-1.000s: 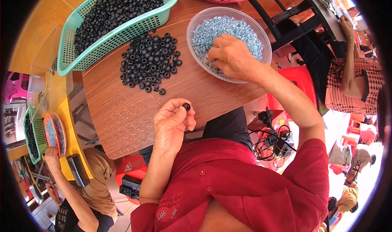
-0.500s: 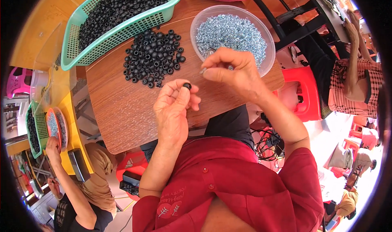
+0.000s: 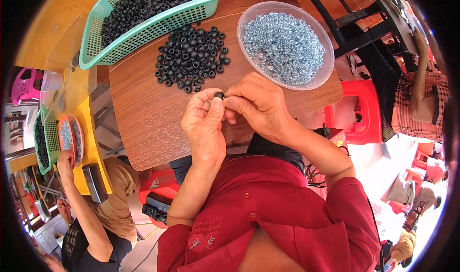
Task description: The person assembles cord locks by inserting small metal springs into plastic beads by hand.
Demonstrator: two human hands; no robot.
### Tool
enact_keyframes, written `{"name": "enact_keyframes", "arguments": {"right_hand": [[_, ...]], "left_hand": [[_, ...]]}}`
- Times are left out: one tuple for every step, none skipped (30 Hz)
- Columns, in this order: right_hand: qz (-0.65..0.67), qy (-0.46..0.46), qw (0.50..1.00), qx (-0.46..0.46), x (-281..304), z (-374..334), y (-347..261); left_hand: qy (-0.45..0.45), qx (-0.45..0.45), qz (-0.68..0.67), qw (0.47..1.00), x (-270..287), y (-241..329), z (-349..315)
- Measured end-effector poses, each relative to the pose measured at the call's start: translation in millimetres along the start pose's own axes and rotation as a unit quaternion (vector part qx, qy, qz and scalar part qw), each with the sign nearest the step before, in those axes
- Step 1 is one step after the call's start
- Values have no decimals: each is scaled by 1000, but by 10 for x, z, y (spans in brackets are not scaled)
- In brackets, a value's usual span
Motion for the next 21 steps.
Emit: {"name": "enact_keyframes", "arguments": {"right_hand": [[7, 4, 1000, -12, -10, -3, 3], [14, 7, 1000, -23, -15, -4, 4], [14, 7, 1000, -23, -14, -3, -3], [67, -9, 996, -67, -12, 0, -4], [119, -26, 986, -110, -10, 1, -8], [120, -26, 986, -110, -2, -5, -26], [233, -39, 951, -198, 2, -21, -33], [340, -51, 896, -281, 3, -35, -34], [340, -52, 896, -281, 25, -27, -31], [340, -49, 896, -283, 48, -14, -20], [339, -46, 896, -284, 59, -7, -12], [339, -46, 896, -285, 62, -9, -9], [339, -42, 896, -283, 63, -14, -4], [339, -38, 897, -282, 65, -20, 1], [340, -39, 896, -282, 51, -31, 9], [348, -43, 895, -275, 33, -45, 11], [356, -47, 894, -268, 22, -53, 14], [356, -47, 894, -269, 26, -52, 12], [356, -48, 894, -270, 31, -48, 11], [355, -49, 893, -271, 36, -44, 12], [356, -50, 893, -271, 32, -44, 37]], "left_hand": [[-1, -4, 5, 1000, -1, 0, -7], [-2, -8, 10, 1000, -1, 3, -13], [-2, -8, 10, 1000, 4, 8, -17], [-2, -1, 6, 1000, 12, 16, -21], [-1, 6, 2, 1000, 19, 23, -23], [-1, 5, 2, 1000, 27, 31, -28], [-6, 18, -7, 1000, 33, 38, -32], [-12, 30, -17, 999, 42, 43, -33], [-12, 30, -17, 999, 56, 54, -27], [-28, 54, -44, 997, 71, 62, -17], [-43, 78, -72, 993, 78, 63, -12], [-44, 78, -72, 993, 76, 59, -13], [-45, 76, -64, 994, 75, 54, -15], [-46, 73, -57, 995, 73, 49, -17], [-45, 74, -56, 995, 79, 35, -18], [-42, 51, -32, 997, 83, 22, -20], [-38, 29, -8, 999, 86, 15, -21], [-39, 29, -8, 999, 79, 16, -24], [-36, 26, 3, 999, 71, 21, -27], [-34, 22, 14, 999, 67, 25, -30], [-33, 22, 15, 999, 76, 21, -33]]}}
Point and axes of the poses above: each hand's wrist, its own z-axis towards the middle knuckle, its own x-axis out of the back of the hand, y = z × x, the point moved 1 cm from there along z, towards the middle knuckle, and after that the axes turned 1 degree about -y, right-handed, at the moved point
